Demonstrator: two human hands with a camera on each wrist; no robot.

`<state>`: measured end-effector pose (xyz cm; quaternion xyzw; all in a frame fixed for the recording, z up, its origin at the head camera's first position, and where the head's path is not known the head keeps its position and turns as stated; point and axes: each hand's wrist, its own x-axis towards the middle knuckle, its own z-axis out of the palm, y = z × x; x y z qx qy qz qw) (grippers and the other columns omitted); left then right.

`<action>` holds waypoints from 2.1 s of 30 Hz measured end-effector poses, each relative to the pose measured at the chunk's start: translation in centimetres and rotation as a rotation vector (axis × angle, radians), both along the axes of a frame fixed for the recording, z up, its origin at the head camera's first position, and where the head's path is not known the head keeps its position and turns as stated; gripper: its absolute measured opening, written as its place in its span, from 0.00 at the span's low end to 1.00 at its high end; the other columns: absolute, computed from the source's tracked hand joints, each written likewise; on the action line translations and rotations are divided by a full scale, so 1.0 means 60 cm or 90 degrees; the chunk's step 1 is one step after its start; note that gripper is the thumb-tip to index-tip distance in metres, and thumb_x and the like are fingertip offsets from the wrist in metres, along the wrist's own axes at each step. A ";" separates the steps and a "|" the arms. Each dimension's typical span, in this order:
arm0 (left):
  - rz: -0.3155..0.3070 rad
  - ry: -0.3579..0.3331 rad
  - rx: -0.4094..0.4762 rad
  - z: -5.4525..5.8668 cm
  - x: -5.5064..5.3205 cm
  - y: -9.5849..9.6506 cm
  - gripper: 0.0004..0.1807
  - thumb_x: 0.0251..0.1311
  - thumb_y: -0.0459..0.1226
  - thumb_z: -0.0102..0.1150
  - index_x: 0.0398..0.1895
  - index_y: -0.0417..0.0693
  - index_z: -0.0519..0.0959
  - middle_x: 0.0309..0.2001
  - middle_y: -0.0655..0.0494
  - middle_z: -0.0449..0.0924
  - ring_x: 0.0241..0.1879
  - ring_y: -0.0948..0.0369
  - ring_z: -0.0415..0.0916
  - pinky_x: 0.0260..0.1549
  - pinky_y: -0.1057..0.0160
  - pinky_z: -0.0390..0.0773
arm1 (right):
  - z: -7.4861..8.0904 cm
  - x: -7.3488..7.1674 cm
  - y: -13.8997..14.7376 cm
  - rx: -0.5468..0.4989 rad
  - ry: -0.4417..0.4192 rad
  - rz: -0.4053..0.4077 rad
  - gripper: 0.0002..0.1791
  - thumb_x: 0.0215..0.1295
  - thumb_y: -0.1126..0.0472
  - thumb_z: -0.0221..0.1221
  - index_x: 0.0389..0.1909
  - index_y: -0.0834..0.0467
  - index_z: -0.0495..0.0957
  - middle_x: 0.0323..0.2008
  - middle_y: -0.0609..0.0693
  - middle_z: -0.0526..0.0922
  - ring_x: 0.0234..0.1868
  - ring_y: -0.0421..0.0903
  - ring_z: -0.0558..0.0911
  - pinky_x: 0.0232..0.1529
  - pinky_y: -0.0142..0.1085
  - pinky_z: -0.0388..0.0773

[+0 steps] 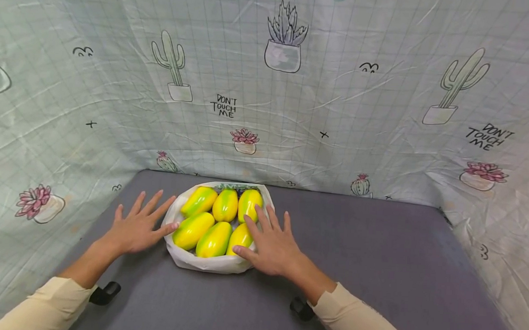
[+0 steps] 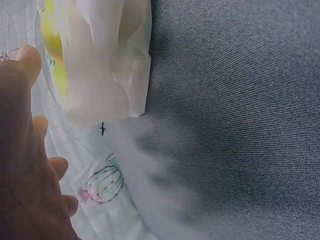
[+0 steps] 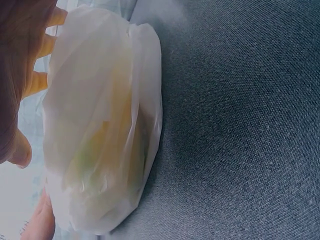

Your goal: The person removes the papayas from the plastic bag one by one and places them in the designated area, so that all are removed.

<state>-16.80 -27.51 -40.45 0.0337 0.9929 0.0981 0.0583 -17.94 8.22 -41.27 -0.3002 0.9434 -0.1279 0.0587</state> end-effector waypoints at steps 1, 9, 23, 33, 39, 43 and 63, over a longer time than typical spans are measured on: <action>0.000 -0.001 -0.001 -0.001 0.000 0.000 0.49 0.68 0.74 0.40 0.86 0.64 0.48 0.86 0.43 0.38 0.82 0.31 0.30 0.67 0.14 0.31 | -0.001 0.000 0.000 0.000 -0.002 0.000 0.45 0.75 0.27 0.45 0.84 0.46 0.54 0.86 0.55 0.43 0.86 0.61 0.40 0.79 0.74 0.37; -0.001 -0.006 0.004 -0.006 0.001 -0.003 0.49 0.68 0.74 0.39 0.86 0.65 0.47 0.86 0.44 0.38 0.82 0.31 0.30 0.67 0.14 0.31 | -0.004 0.001 0.000 -0.006 -0.010 0.004 0.44 0.75 0.28 0.46 0.84 0.47 0.54 0.86 0.55 0.43 0.86 0.61 0.40 0.79 0.74 0.35; -0.002 -0.018 0.012 -0.011 -0.001 -0.011 0.50 0.68 0.75 0.38 0.86 0.64 0.46 0.86 0.44 0.37 0.83 0.32 0.28 0.67 0.14 0.31 | -0.006 0.001 -0.001 -0.004 -0.022 0.005 0.44 0.76 0.29 0.46 0.84 0.48 0.54 0.86 0.56 0.44 0.86 0.60 0.39 0.79 0.73 0.34; -0.005 -0.022 0.018 -0.008 -0.005 -0.012 0.49 0.69 0.75 0.38 0.86 0.65 0.45 0.86 0.43 0.36 0.82 0.31 0.28 0.67 0.14 0.31 | -0.008 0.001 0.000 0.003 -0.019 0.002 0.44 0.75 0.28 0.46 0.84 0.47 0.55 0.85 0.57 0.47 0.86 0.60 0.40 0.79 0.72 0.34; -0.004 -0.023 0.029 -0.007 -0.006 -0.010 0.50 0.68 0.74 0.40 0.86 0.64 0.46 0.86 0.43 0.37 0.82 0.31 0.29 0.66 0.13 0.32 | -0.006 0.000 0.001 -0.003 -0.011 0.005 0.44 0.75 0.28 0.47 0.83 0.47 0.55 0.85 0.56 0.49 0.86 0.61 0.41 0.79 0.73 0.35; 0.000 -0.030 0.035 -0.010 -0.008 -0.010 0.51 0.68 0.75 0.40 0.86 0.64 0.46 0.86 0.42 0.38 0.82 0.30 0.31 0.66 0.13 0.34 | -0.007 0.001 0.001 -0.008 -0.012 0.008 0.44 0.75 0.28 0.47 0.83 0.48 0.56 0.85 0.56 0.49 0.86 0.62 0.43 0.79 0.73 0.37; 0.014 -0.096 0.290 -0.032 -0.027 -0.018 0.54 0.70 0.65 0.54 0.87 0.52 0.40 0.85 0.36 0.39 0.82 0.33 0.40 0.75 0.24 0.50 | -0.008 0.007 -0.009 -0.073 0.041 0.004 0.46 0.69 0.29 0.57 0.80 0.50 0.63 0.83 0.55 0.56 0.85 0.62 0.50 0.83 0.64 0.46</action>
